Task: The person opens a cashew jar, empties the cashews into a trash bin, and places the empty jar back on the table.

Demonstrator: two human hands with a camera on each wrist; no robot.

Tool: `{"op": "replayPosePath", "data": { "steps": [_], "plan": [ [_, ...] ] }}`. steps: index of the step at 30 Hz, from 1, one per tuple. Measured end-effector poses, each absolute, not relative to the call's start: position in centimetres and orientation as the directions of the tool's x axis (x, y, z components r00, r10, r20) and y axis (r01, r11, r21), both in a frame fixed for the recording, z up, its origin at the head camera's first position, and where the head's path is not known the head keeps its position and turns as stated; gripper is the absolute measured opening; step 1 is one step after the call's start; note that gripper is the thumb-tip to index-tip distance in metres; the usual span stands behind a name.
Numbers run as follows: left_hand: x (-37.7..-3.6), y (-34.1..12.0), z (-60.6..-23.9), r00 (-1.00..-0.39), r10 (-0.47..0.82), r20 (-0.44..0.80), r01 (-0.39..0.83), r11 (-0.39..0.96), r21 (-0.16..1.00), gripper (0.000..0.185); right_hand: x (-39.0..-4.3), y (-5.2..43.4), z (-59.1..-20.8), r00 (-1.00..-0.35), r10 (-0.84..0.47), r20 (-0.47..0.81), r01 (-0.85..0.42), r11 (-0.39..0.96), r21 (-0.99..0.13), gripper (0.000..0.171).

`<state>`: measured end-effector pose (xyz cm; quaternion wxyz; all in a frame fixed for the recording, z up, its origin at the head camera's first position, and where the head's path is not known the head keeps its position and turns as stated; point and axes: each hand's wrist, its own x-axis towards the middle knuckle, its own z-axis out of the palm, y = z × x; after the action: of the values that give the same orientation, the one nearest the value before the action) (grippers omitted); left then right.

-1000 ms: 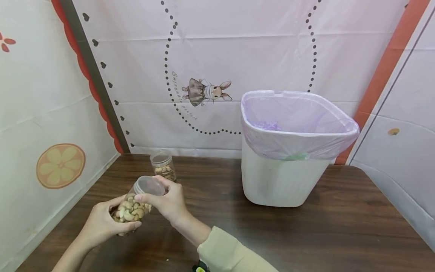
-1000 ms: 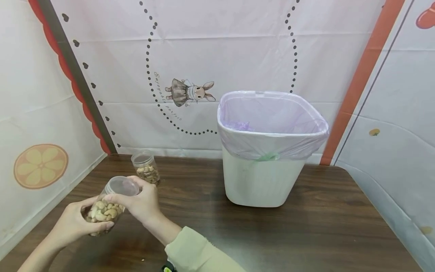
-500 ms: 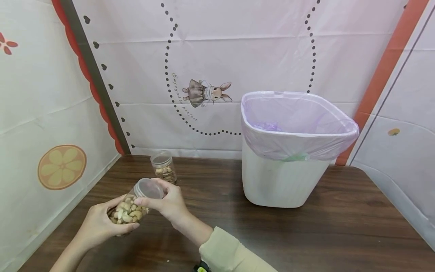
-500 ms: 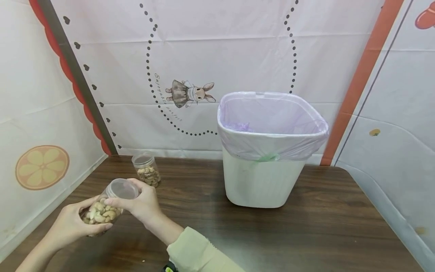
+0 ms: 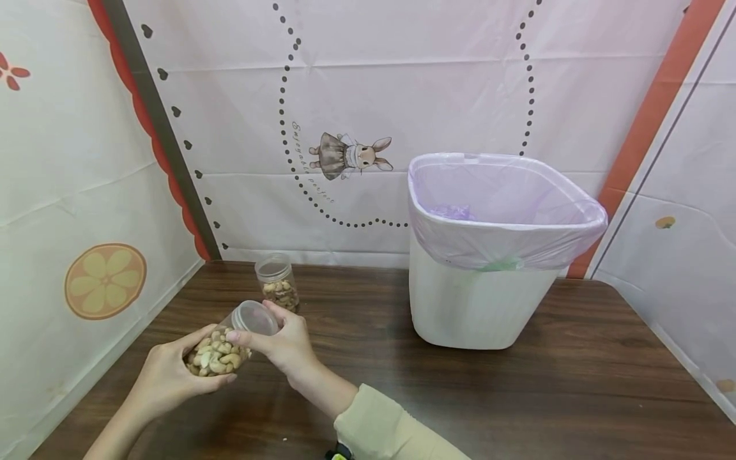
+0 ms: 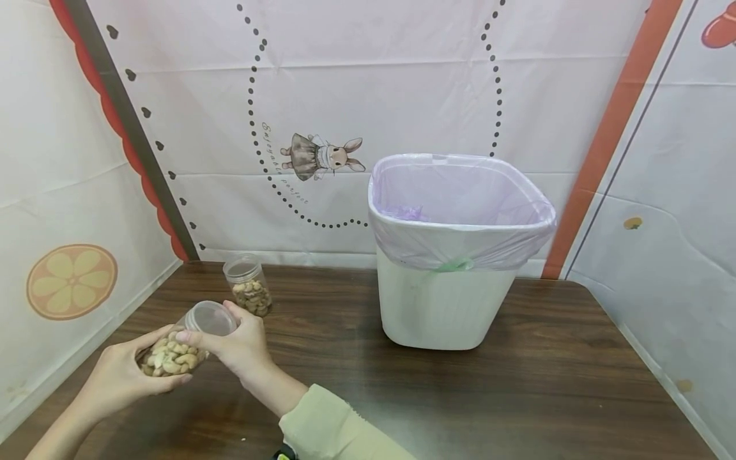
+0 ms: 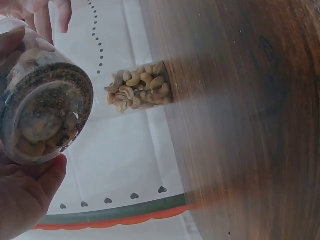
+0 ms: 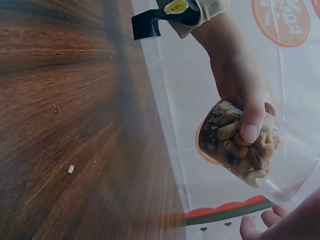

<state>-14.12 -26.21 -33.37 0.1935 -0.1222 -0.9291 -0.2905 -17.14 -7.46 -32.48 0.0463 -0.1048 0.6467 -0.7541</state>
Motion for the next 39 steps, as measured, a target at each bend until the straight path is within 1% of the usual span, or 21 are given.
{"op": "replayPosePath", "data": {
  "steps": [3, 8, 14, 22, 31, 39],
  "plan": [
    [-14.1, -26.2, -33.5, -0.880, 0.116, 0.461, 0.357, 0.801, 0.481, 0.079, -17.1, -7.5, -32.6, -0.975, -0.199, 0.097, -0.063, -0.168, -0.984, 0.070],
    [-14.3, -26.2, -33.9, -0.837, 0.123, 0.533, 0.398, 0.806, 0.439, 0.074, -17.0, -7.7, -32.7, -0.983, -0.169, 0.072, -0.045, -0.154, -0.987, 0.069],
    [-14.6, -26.2, -34.1, -0.802, 0.129, 0.583, 0.411, 0.828, 0.382, 0.072, -16.8, -7.8, -32.6, -0.988, -0.145, 0.043, -0.022, -0.146, -0.989, 0.070],
    [-14.7, -26.2, -34.3, -0.762, 0.150, 0.630, 0.433, 0.842, 0.322, 0.070, -16.8, -8.1, -32.6, -0.991, -0.127, 0.032, -0.007, -0.192, -0.981, 0.063],
    [-14.5, -26.2, -34.3, -0.750, 0.158, 0.642, 0.437, 0.847, 0.303, 0.071, -16.6, -8.1, -32.5, -0.996, -0.090, 0.014, 0.002, -0.176, -0.984, 0.064],
    [-14.4, -26.2, -34.5, -0.748, 0.158, 0.644, 0.444, 0.841, 0.309, 0.071, -16.4, -8.1, -32.6, -0.996, -0.092, 0.012, 0.005, -0.183, -0.983, 0.065]
  ]
}}
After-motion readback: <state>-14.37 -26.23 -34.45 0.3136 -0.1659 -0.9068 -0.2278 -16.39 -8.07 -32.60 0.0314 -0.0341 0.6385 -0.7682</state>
